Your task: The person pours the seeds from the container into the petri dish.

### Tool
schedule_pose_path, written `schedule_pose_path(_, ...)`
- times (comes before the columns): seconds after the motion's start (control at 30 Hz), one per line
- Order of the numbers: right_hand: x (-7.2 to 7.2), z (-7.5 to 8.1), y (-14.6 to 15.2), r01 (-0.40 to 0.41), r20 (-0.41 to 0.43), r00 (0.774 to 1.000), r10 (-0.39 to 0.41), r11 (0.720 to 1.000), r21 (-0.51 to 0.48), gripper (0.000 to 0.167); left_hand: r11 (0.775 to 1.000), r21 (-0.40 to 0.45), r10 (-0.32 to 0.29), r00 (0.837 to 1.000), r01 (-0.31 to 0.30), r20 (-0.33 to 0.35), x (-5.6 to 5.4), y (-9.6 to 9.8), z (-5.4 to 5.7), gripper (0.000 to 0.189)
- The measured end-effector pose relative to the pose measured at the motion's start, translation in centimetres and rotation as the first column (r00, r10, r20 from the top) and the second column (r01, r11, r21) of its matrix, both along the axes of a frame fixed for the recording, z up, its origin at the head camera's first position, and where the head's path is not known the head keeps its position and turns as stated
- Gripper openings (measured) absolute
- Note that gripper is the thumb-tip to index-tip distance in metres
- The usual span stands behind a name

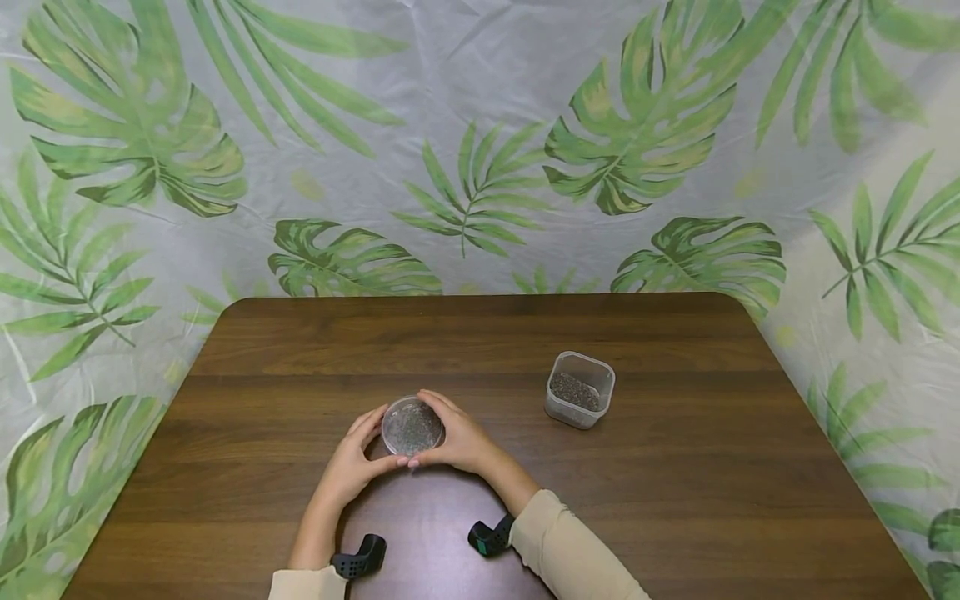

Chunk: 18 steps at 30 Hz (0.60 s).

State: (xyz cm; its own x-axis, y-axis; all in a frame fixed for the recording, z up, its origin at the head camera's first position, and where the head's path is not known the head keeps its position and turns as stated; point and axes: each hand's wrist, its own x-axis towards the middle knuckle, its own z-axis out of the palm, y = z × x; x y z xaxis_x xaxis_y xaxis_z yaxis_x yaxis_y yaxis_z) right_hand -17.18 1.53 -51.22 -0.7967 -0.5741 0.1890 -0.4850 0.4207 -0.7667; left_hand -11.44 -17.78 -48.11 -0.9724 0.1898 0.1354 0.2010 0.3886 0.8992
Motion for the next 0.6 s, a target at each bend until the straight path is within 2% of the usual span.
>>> schedule_pose_path(0.17,0.1,0.1,-0.1,-0.001,-0.010,1.000,0.001,1.000,0.018,0.099,1.000,-0.006,0.002,1.000,-0.002,0.002,0.0,-0.1,-0.1,0.079)
schedule_pose_path(0.37,0.2,0.0,-0.3,-0.008,-0.043,0.999,0.009,0.999,0.032,0.098,1.000,0.010,-0.016,1.000,0.016,-0.026,-0.1,-0.2,-0.3,0.079)
schedule_pose_path(0.6,0.2,0.0,-0.3,-0.001,-0.031,1.000,0.003,0.999,0.054,0.099,1.000,-0.015,-0.008,1.000,0.008,0.002,-1.0,-1.0,-2.8,0.084)
